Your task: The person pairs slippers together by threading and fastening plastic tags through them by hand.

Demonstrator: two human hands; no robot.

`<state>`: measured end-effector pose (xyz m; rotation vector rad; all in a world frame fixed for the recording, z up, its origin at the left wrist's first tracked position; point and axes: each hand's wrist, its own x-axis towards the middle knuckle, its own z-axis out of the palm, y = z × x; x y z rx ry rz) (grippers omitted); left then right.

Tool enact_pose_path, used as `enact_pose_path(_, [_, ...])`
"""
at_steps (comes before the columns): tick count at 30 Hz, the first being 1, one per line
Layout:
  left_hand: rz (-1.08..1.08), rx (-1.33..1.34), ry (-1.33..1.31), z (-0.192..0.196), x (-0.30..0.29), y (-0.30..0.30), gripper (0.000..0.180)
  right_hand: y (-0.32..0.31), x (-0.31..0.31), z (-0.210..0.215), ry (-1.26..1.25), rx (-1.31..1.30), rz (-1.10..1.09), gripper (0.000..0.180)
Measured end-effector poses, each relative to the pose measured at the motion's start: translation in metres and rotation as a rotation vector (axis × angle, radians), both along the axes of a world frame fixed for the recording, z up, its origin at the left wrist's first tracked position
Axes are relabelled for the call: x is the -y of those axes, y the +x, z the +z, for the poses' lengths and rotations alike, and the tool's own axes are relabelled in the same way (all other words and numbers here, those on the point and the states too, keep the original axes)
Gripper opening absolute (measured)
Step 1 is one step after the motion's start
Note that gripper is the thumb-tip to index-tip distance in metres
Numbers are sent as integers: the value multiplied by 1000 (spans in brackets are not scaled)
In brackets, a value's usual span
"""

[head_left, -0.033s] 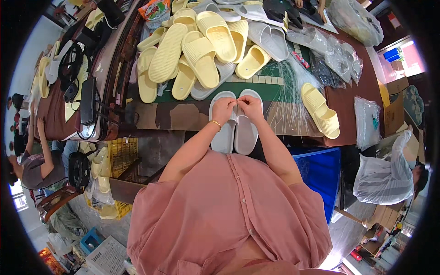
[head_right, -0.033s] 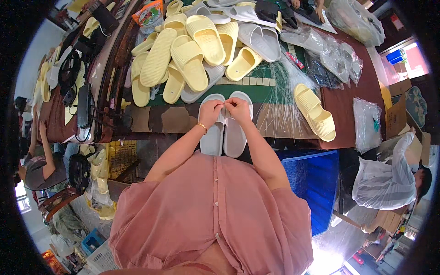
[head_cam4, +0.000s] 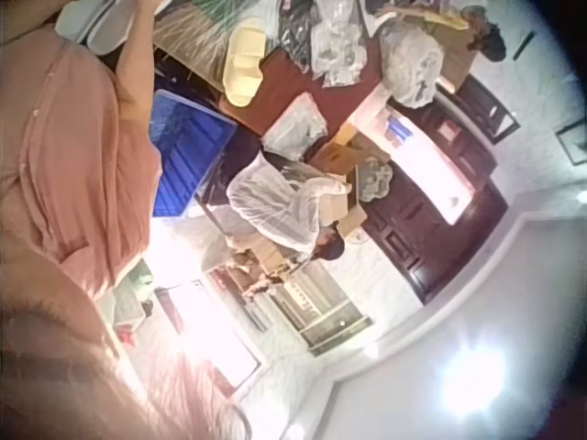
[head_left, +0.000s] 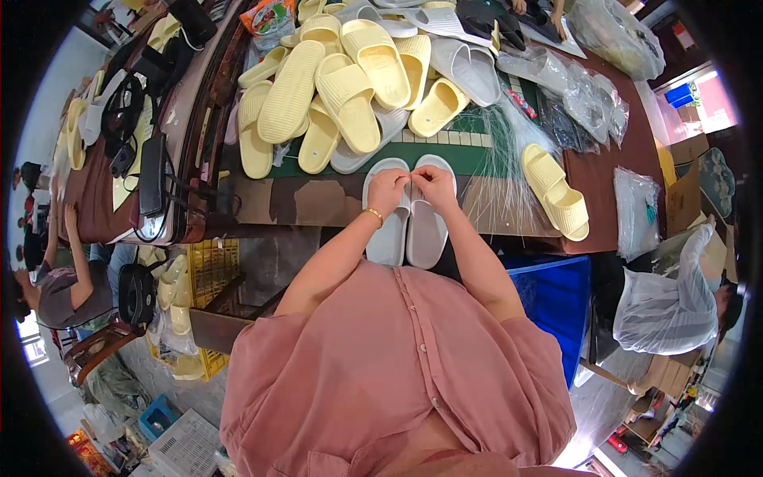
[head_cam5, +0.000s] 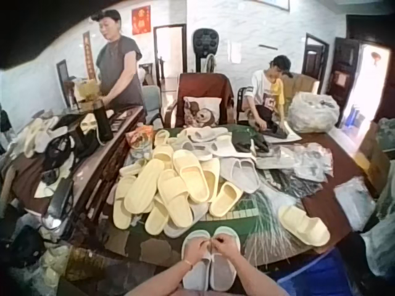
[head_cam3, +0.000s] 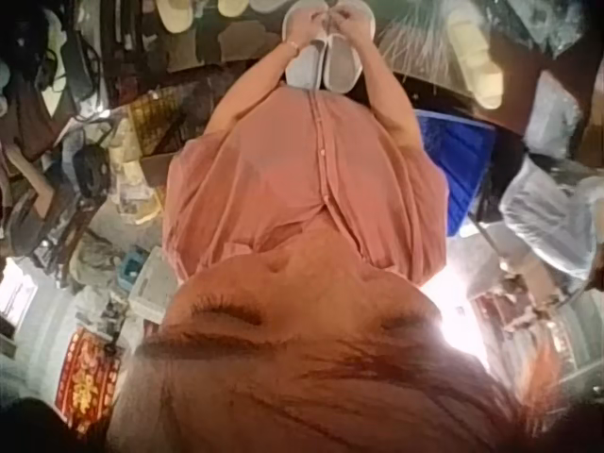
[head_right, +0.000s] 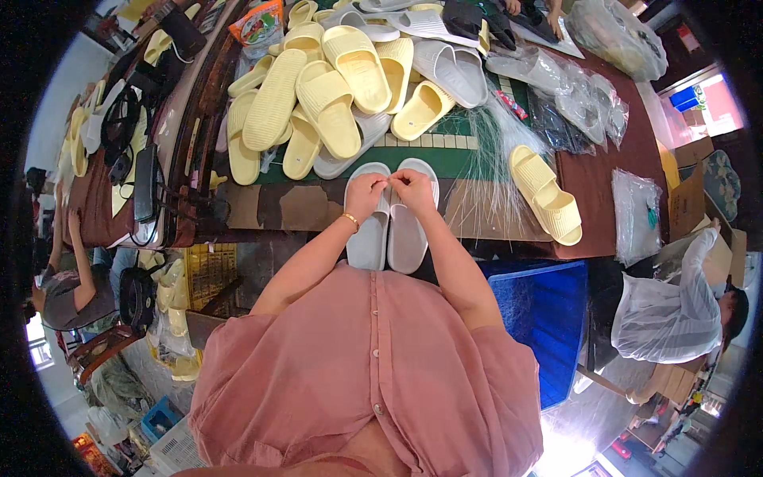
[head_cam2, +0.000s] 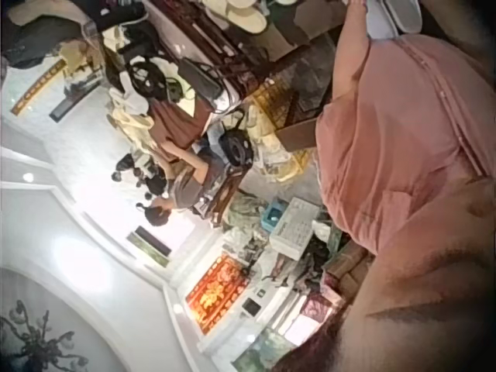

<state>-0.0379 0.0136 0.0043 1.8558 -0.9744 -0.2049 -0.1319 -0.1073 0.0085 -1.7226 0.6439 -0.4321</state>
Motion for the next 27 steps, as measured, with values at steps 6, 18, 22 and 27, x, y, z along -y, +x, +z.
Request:
enact_pose_path(6, [9,-30,39,-9,0,2,15,4,-2,-1,-211,-35,32,10])
enact_pose_path(18, [11,-144,29,3,-1,4,15,0,4,-9,53,-20,-4,11])
enact_pose_path(22, [9,-81,-6,-1,-1,4,14,0,1,-7,46,-20,21,9])
enact_pose_path(27, [4,-78,-13,-6,0,3,12,1,0,-9,-20,-14,33,8])
